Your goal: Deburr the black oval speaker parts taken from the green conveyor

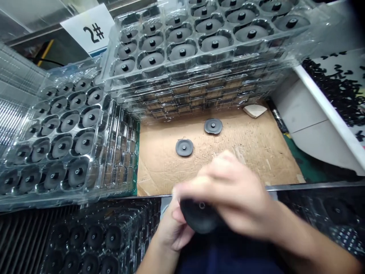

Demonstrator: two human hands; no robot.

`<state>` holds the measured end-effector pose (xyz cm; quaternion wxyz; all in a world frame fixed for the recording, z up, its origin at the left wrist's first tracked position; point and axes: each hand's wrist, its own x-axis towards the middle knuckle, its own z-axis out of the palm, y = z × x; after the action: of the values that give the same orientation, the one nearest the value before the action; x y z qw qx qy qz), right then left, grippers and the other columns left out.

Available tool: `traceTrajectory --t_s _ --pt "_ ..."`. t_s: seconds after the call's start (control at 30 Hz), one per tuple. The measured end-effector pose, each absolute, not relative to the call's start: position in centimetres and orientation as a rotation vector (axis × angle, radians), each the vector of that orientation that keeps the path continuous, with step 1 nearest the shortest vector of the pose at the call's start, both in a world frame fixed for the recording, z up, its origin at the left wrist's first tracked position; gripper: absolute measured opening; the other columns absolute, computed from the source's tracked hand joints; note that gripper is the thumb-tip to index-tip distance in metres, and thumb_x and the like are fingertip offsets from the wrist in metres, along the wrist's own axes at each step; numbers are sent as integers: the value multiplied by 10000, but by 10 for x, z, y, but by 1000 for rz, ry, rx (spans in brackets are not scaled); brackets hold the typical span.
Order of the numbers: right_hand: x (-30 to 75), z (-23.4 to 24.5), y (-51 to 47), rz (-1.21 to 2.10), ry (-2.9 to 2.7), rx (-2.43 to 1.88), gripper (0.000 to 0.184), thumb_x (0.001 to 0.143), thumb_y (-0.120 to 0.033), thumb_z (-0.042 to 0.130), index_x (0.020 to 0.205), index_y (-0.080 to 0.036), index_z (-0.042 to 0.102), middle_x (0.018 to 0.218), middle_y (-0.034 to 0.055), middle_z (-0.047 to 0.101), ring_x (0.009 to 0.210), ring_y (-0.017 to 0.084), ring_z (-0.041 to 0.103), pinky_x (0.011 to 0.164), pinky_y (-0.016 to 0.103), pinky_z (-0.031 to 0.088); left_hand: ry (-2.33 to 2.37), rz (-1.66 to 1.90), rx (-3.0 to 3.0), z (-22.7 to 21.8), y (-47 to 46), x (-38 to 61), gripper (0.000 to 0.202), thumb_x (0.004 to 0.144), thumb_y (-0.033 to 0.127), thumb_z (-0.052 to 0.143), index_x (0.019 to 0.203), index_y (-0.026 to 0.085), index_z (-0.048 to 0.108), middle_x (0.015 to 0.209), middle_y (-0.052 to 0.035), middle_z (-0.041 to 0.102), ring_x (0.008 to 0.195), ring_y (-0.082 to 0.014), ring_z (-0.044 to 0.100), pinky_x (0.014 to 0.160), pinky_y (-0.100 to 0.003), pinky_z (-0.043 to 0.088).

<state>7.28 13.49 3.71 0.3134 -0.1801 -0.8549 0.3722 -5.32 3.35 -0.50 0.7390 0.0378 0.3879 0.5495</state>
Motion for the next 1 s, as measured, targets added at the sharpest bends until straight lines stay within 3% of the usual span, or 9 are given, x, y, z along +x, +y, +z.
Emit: traceTrajectory --t_s 0.07,0.13,0.23,0.37,0.43,0.57,0.7,0.87,1.0 --pt "81 20 145 1052 -2074 -866 231 923 -209 465 1043 -210 662 974 13 704 868 141 621 758 280 429 731 1225 69 -3 36 -53 575 482 488 813 988 238 704 944 -21 731 892 -245 690 843 -325 529" --pt "90 -5 152 1122 -2003 -1158 222 906 -250 492 1035 -214 668 1016 25 704 913 162 642 748 268 484 632 1253 35 -3 38 -54 548 536 449 801 1035 255 685 1030 -29 724 905 -234 693 831 -294 529" --pt "102 -48 145 1142 -2111 -1252 244 894 -284 482 997 -218 693 938 51 695 842 186 653 710 297 526 582 1278 3 -7 38 -58 523 589 409 779 1066 223 673 1099 -75 704 978 -256 671 800 -264 538" --pt "111 -89 113 928 -2124 -1325 319 902 -262 428 1117 -161 641 1152 150 544 878 211 594 813 423 498 600 1287 -45 -11 39 -62 511 638 363 757 1113 210 647 1172 -86 669 1037 -264 644 836 -292 544" --pt "114 -97 100 860 -2146 -1332 324 900 -263 450 1163 -166 611 1198 158 502 875 209 569 833 453 480 615 1303 -67 -12 40 -62 494 656 338 752 1117 198 642 1181 -87 664 1051 -259 636 861 -296 535" --pt "116 -102 100 801 -2210 -1324 324 877 -273 510 1177 -194 606 1190 145 517 876 223 547 817 462 480 655 1342 -128 -13 42 -60 440 683 289 746 1098 183 647 1173 -91 668 1075 -255 623 876 -300 527" --pt "109 -98 124 785 -2194 -1359 302 900 -271 446 1072 -120 643 1056 158 556 877 246 565 801 454 483 700 1374 -150 -14 43 -58 408 701 263 737 1086 157 650 1173 -96 666 1091 -274 612 903 -313 513" --pt "97 -83 121 939 -2174 -1275 296 914 -241 445 1165 -135 559 929 90 625 853 195 612 740 337 516 764 1427 -163 -12 39 -58 404 690 259 747 1072 160 660 1156 -102 669 1101 -258 603 938 -329 486" --pt "92 -65 110 1105 -2218 -1133 195 895 -178 471 981 -181 646 835 34 673 748 152 642 654 260 519 820 1432 -150 -12 39 -58 449 629 262 792 1057 200 670 1131 -79 676 1059 -236 619 915 -324 491"
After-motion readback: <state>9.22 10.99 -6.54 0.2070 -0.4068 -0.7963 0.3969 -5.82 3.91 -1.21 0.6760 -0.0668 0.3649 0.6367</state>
